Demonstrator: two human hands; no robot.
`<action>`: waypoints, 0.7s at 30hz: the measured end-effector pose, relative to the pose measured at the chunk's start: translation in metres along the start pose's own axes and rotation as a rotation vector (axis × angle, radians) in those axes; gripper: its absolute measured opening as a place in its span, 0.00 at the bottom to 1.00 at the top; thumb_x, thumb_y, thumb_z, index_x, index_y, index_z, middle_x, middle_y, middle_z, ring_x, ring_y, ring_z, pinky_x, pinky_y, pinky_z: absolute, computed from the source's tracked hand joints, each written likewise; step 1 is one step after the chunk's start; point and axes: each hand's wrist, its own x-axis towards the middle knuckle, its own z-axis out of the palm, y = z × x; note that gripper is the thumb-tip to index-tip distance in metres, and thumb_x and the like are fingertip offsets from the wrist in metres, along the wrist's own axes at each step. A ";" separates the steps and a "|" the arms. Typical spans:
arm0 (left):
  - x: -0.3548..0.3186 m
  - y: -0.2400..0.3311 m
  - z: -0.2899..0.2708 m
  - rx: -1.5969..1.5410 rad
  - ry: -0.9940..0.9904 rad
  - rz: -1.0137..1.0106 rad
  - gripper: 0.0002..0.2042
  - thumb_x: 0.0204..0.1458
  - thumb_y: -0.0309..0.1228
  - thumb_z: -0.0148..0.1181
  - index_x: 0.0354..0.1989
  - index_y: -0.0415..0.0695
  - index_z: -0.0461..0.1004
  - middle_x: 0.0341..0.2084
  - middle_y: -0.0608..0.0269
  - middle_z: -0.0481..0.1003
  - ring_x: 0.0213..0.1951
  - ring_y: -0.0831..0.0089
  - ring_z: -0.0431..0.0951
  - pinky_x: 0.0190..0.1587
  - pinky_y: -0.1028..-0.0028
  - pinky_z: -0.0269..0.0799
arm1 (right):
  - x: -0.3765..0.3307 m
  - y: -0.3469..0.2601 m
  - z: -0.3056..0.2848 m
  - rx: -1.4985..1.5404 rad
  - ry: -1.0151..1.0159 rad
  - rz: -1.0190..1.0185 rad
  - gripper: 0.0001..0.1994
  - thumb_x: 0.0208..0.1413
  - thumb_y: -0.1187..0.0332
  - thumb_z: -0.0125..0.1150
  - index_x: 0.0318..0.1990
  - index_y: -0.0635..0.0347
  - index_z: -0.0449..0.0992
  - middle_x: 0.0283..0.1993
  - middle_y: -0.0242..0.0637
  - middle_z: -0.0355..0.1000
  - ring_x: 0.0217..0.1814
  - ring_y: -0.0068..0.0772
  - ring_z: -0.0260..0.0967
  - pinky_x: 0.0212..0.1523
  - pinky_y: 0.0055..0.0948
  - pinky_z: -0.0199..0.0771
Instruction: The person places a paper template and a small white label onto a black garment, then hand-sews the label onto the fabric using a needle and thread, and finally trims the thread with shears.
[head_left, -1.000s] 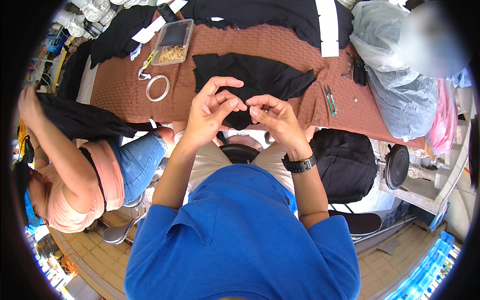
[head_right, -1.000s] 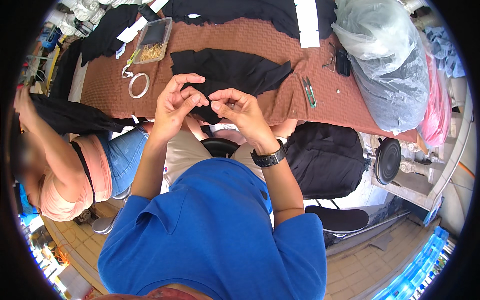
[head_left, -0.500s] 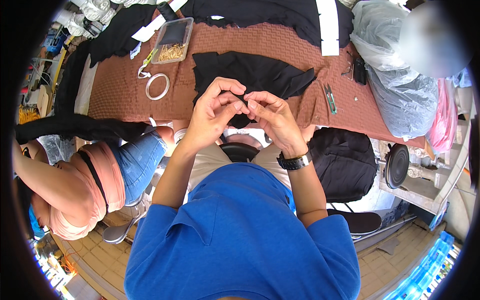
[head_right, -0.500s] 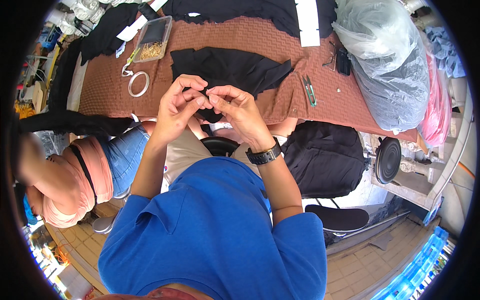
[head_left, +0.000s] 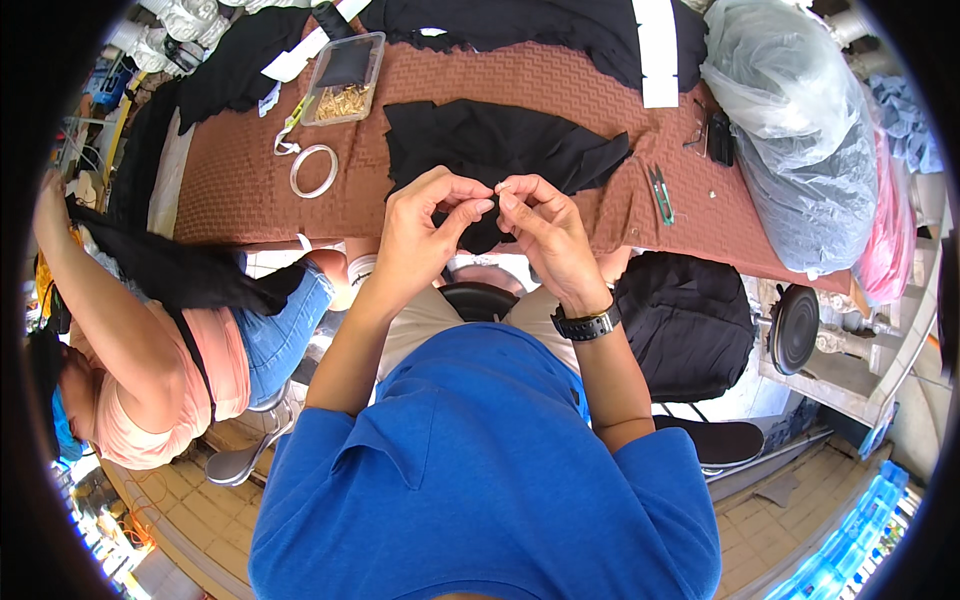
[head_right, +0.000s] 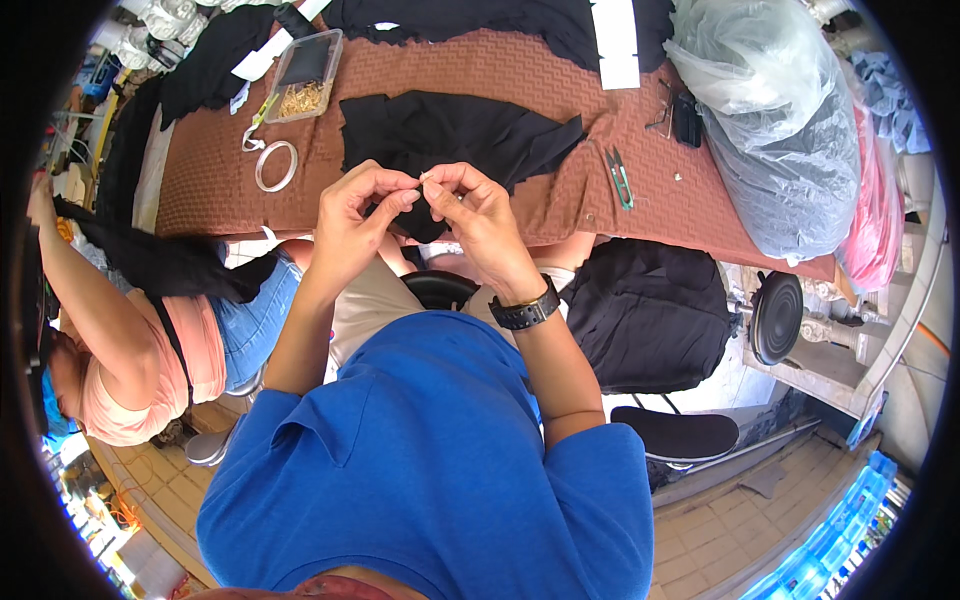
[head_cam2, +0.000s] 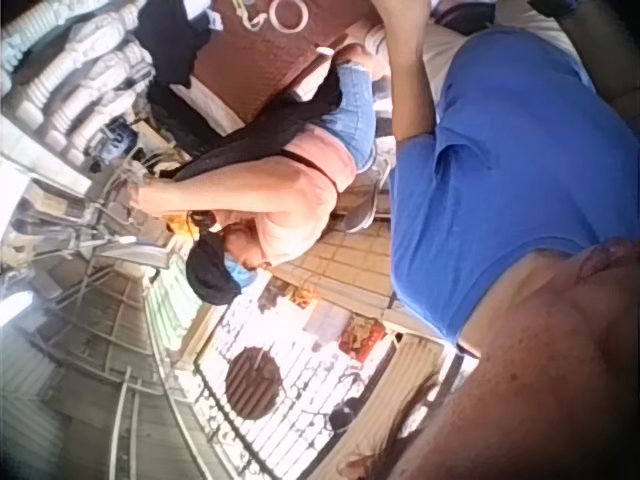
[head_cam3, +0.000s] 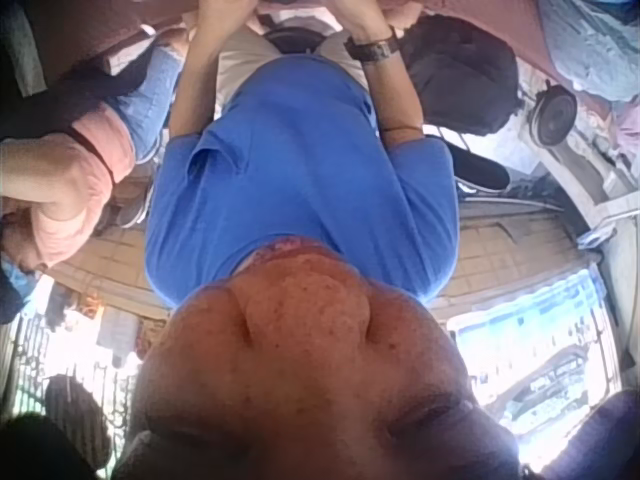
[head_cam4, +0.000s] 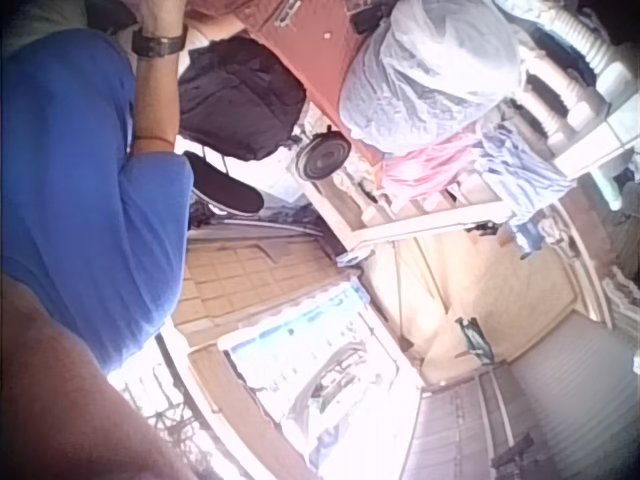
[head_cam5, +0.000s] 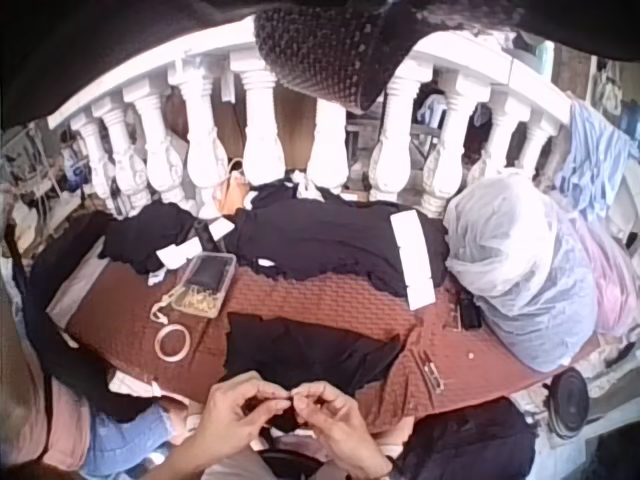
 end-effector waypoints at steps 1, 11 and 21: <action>0.000 0.000 0.000 0.010 0.006 0.008 0.04 0.54 0.22 0.67 0.37 0.36 0.80 0.30 0.62 0.78 0.32 0.77 0.80 0.37 0.76 0.75 | 0.000 0.001 -0.001 -0.003 0.003 -0.005 0.08 0.64 0.69 0.65 0.46 0.61 0.78 0.42 0.27 0.75 0.38 0.14 0.65 0.41 0.17 0.69; 0.002 0.006 -0.003 0.139 -0.003 0.083 0.03 0.55 0.21 0.66 0.36 0.36 0.79 0.30 0.64 0.75 0.31 0.78 0.75 0.36 0.77 0.71 | 0.002 0.005 -0.007 -0.159 0.042 -0.056 0.06 0.63 0.71 0.65 0.44 0.60 0.78 0.39 0.25 0.72 0.38 0.14 0.63 0.41 0.18 0.66; 0.009 -0.002 -0.006 0.234 -0.087 0.150 0.01 0.57 0.20 0.60 0.35 0.35 0.75 0.28 0.59 0.70 0.29 0.69 0.71 0.33 0.71 0.67 | 0.000 0.012 -0.005 -0.617 0.016 -0.306 0.02 0.62 0.74 0.63 0.40 0.60 0.78 0.38 0.27 0.64 0.37 0.18 0.61 0.39 0.21 0.62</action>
